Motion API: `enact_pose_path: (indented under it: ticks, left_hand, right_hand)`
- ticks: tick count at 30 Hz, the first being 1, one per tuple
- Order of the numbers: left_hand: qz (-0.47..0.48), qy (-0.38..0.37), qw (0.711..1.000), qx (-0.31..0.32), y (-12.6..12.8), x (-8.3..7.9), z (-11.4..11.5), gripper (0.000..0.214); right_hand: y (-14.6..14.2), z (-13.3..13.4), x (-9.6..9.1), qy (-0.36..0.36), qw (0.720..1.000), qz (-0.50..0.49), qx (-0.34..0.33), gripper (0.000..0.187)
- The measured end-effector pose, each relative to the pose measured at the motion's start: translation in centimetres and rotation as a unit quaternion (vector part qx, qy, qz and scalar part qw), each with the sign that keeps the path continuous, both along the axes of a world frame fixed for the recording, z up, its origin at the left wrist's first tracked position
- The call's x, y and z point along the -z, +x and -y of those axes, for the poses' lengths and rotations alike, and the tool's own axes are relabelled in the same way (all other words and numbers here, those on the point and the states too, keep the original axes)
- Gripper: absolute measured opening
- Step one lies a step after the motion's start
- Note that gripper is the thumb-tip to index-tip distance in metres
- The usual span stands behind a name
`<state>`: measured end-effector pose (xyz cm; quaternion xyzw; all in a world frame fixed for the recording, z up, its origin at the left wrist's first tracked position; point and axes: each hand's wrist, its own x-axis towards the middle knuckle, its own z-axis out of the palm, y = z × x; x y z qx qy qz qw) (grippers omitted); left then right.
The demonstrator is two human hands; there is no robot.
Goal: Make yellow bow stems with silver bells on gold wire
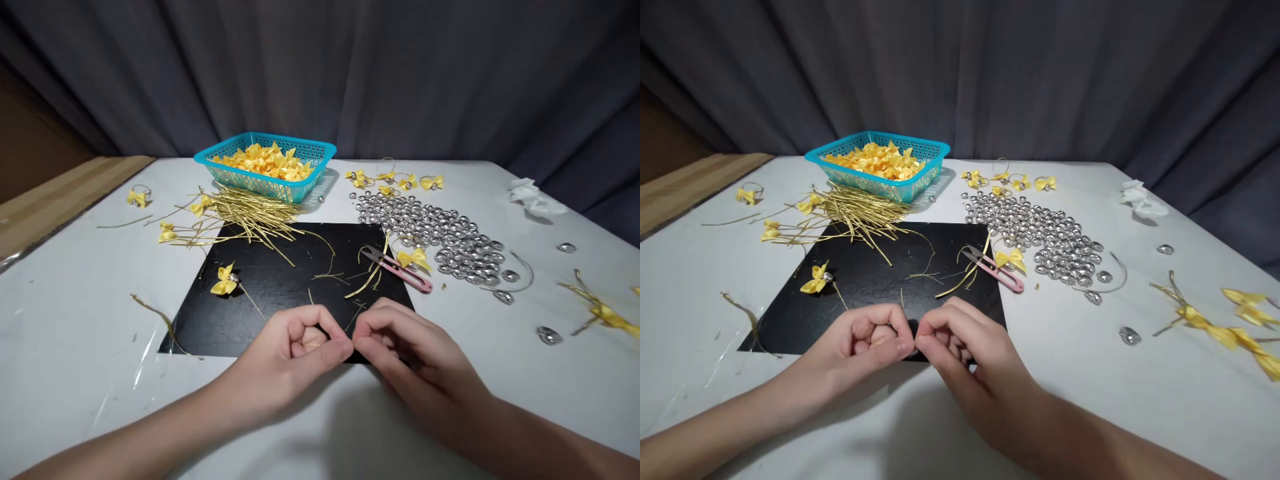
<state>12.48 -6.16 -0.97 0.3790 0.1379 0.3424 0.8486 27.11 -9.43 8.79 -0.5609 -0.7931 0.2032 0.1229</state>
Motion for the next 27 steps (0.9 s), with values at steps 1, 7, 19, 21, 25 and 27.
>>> enact_pose_path:
  ticks: [1,7,19,21,25,27]
  left_hand:
    - [0.000,0.001,1.000,0.004,0.03,-0.04,0.01,0.040]
    - [-0.020,0.005,1.000,0.014,0.09,0.05,0.06,0.043]
    - [-0.020,-0.002,1.000,-0.002,0.11,0.59,0.06,0.043]
    - [-0.022,0.003,1.000,-0.001,0.05,0.40,0.06,0.044]
    - [-0.030,0.017,0.999,0.009,0.14,0.13,0.22,0.040]
    - [-0.038,0.020,0.999,0.016,0.21,0.12,0.37,0.037]
  right_hand:
    - [0.06,0.07,0.01,-0.019,1.000,0.004,0.000,0.015]
    - [0.30,0.38,0.16,-0.127,0.989,0.000,0.075,0.021]
    - [-0.26,0.18,0.36,-0.082,0.987,-0.066,0.123,0.011]
    - [-0.17,0.13,0.31,-0.086,0.988,-0.044,0.118,0.013]
    - [0.07,0.02,0.18,-0.072,0.997,0.013,0.036,0.018]
    - [0.20,-0.12,0.08,-0.072,0.997,0.037,0.003,0.023]
